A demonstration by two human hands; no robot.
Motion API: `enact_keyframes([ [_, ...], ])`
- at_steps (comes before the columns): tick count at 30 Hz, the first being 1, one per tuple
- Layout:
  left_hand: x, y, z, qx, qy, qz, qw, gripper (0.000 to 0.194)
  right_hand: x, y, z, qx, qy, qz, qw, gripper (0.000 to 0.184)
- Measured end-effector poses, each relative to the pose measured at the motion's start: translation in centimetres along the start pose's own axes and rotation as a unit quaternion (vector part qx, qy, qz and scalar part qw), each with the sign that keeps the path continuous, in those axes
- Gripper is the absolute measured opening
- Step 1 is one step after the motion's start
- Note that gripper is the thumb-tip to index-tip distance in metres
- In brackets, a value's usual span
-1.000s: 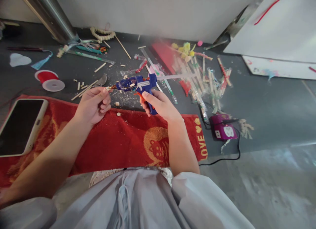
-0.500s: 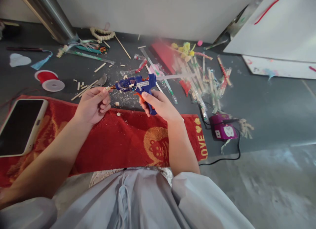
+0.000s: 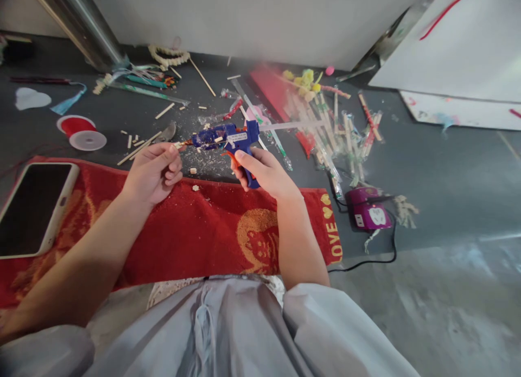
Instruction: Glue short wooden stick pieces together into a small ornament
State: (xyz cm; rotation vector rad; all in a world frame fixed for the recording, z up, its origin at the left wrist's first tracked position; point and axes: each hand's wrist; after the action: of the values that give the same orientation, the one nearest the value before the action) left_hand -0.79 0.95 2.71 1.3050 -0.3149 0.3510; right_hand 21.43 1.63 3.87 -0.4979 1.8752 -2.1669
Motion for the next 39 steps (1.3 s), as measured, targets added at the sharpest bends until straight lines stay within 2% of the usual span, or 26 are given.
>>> enact_keyframes([
  [27,-0.08,-0.11,-0.14,0.008,-0.005,0.017,1.000,0.011,-0.28,0.30,-0.02,-0.008,-0.006,0.016,1.000,0.044],
  [39,0.10,0.06,0.05,0.003,0.007,-0.008,1.000,0.018,-0.31,0.36,0.01,-0.008,-0.011,0.024,1.000,0.042],
])
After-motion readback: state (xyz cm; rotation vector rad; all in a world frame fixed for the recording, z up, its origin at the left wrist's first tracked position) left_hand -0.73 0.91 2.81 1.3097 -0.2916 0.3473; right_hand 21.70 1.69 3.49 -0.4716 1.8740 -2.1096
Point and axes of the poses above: each hand's wrist, its own z-axis away from the middle knuckle, its own x-axis out of the palm, y = z × x, and after that the axes turned 2 degrees about z, right-handed
